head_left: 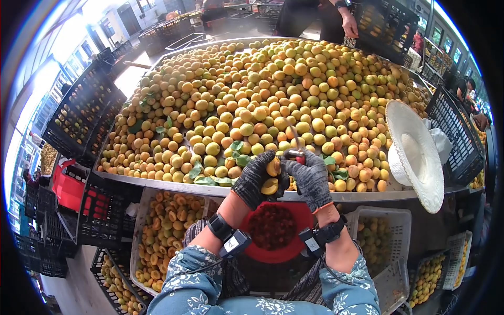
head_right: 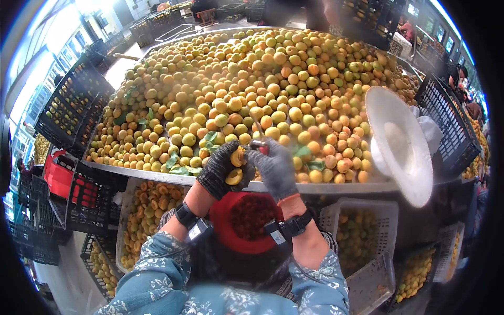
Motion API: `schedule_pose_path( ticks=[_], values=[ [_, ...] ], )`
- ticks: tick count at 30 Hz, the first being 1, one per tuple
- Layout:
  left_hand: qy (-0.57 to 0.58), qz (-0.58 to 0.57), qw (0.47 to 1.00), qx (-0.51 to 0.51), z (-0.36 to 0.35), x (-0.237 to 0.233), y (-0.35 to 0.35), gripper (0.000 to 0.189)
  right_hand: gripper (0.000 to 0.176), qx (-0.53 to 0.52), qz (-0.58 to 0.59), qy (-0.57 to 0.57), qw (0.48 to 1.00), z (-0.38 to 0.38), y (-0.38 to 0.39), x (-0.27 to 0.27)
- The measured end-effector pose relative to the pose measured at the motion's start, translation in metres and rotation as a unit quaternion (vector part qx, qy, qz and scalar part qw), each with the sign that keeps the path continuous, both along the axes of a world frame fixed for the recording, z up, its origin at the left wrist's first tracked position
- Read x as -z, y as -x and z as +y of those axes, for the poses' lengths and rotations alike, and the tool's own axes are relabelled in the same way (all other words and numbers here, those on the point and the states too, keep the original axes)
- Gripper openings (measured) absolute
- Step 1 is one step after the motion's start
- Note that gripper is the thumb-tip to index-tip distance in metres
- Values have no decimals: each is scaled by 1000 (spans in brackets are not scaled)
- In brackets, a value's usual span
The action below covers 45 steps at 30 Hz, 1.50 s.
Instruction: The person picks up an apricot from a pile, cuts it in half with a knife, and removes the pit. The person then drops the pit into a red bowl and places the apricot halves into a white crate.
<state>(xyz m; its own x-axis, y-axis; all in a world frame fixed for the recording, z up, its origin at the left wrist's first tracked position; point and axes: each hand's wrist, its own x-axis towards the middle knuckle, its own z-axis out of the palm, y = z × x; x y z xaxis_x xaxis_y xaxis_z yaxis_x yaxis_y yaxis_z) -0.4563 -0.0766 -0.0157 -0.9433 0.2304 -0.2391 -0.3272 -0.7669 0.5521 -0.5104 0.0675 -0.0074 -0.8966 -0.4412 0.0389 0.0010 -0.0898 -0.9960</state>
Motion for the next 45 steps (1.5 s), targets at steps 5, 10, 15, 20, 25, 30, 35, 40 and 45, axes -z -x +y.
schedule_pose_path(
  ticks=[5, 10, 15, 20, 25, 30, 35, 40, 45],
  values=[
    [214, -11, 974, -70, 14, -9, -4, 33, 21, -9, 33, -54, 998, 1, -10, -10],
    [232, -20, 970, -76, 18, -5, -1, 29, 17, 20, 93, -87, 992, -3, -13, -6],
    [82, 14, 996, 32, 5, -21, -4, 32, 5, 65, 40, 93, 993, -5, -6, 10],
    [142, 19, 989, -23, -12, -24, -17, 51, 10, -84, -49, 49, 994, 20, 6, -7],
    [263, 28, 962, -66, -73, -28, -70, 44, 7, -314, 205, -172, 911, 28, -1, -17],
    [260, -95, 958, -79, -150, -1, -167, 40, 15, -434, 141, -152, 877, 24, -13, -5],
    [774, -187, 604, 31, -198, 12, -225, 36, 14, -154, -3, -57, 986, 24, -16, -26],
    [552, -130, 778, -272, -195, -10, -164, 26, 14, -96, -80, -7, 992, 19, -12, -21],
    [807, 33, 543, -231, -187, 19, -62, 29, 11, -103, -68, -64, 990, 11, -14, -13]
  ],
)
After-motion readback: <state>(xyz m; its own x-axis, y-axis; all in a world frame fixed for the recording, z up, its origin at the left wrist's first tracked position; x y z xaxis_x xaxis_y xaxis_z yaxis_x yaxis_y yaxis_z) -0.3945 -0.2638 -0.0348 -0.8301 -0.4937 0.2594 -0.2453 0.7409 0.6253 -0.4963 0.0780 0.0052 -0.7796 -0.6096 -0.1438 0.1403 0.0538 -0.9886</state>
